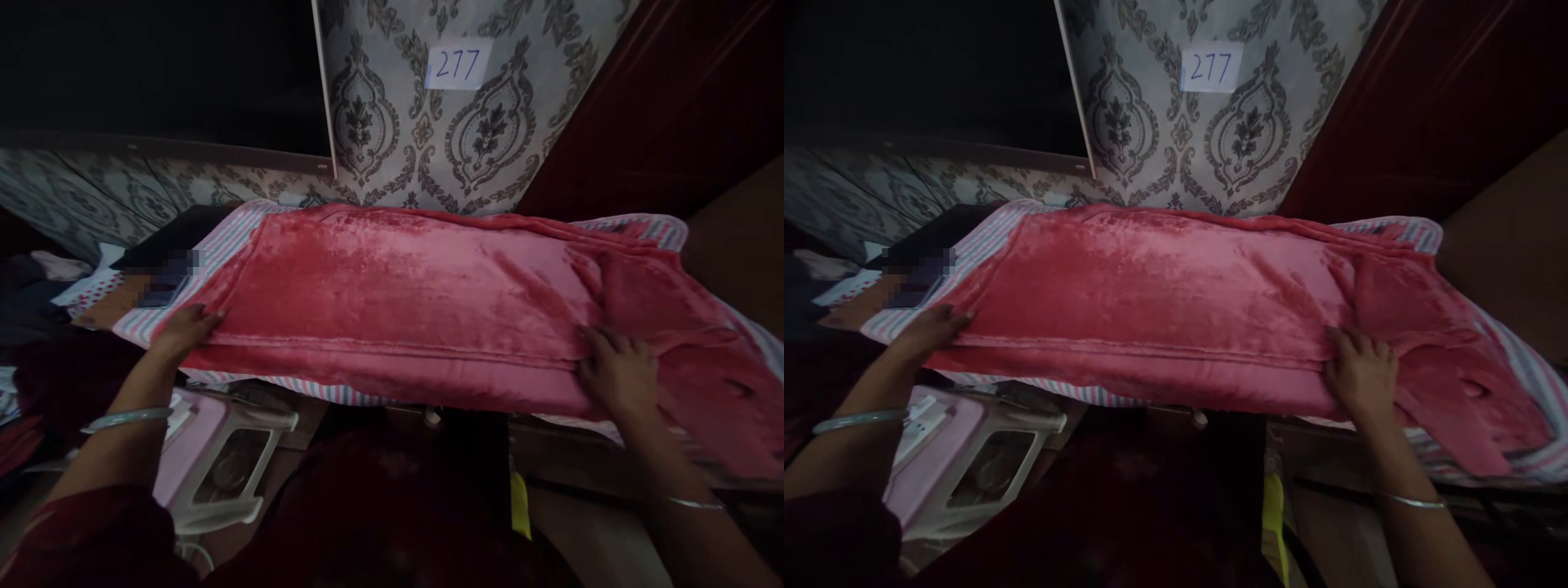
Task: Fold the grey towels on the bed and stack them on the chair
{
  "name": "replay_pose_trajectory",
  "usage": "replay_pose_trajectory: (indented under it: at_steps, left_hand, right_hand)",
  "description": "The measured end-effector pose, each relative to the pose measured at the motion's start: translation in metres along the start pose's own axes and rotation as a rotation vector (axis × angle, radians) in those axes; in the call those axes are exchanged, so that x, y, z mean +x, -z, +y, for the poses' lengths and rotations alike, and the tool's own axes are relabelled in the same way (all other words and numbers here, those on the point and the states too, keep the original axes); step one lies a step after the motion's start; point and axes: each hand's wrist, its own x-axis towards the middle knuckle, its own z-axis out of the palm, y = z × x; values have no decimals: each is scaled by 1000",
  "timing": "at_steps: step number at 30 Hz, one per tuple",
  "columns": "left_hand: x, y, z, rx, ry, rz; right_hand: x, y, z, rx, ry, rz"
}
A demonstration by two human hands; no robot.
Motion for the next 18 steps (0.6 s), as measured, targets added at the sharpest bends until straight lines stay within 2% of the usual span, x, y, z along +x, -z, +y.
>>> replay_pose_trajectory:
  at_steps: [2, 4, 6, 7, 8, 10, 12, 14, 18]
  left_hand:
    - [-2, 2, 1, 37, -9, -48]
    - [-10, 4, 5, 181, -116, 52]
    - [-25, 0, 12, 315, -352, 213]
    - [-35, -5, 16, 339, -505, 238]
    - [-44, -12, 21, 336, -668, 206]
    - [-62, -32, 30, 289, -967, 1]
    - [-76, -54, 37, 252, -1179, -175]
    - [-83, -71, 42, 234, -1293, -229]
    - [-84, -81, 46, 180, -1350, -220]
  right_hand:
    - [-1, 2, -20, 48, 68, 48]
    - [-1, -1, -38, 126, 153, 80]
    - [1, -8, -52, 186, 220, 96]
    - [2, -12, -56, 211, 253, 92]
    - [4, -17, -60, 241, 280, 92]
    - [8, -26, -64, 318, 327, 111]
    - [10, -34, -66, 410, 358, 149]
    - [11, -40, -66, 495, 366, 175]
    - [6, -43, -60, 630, 333, 190]
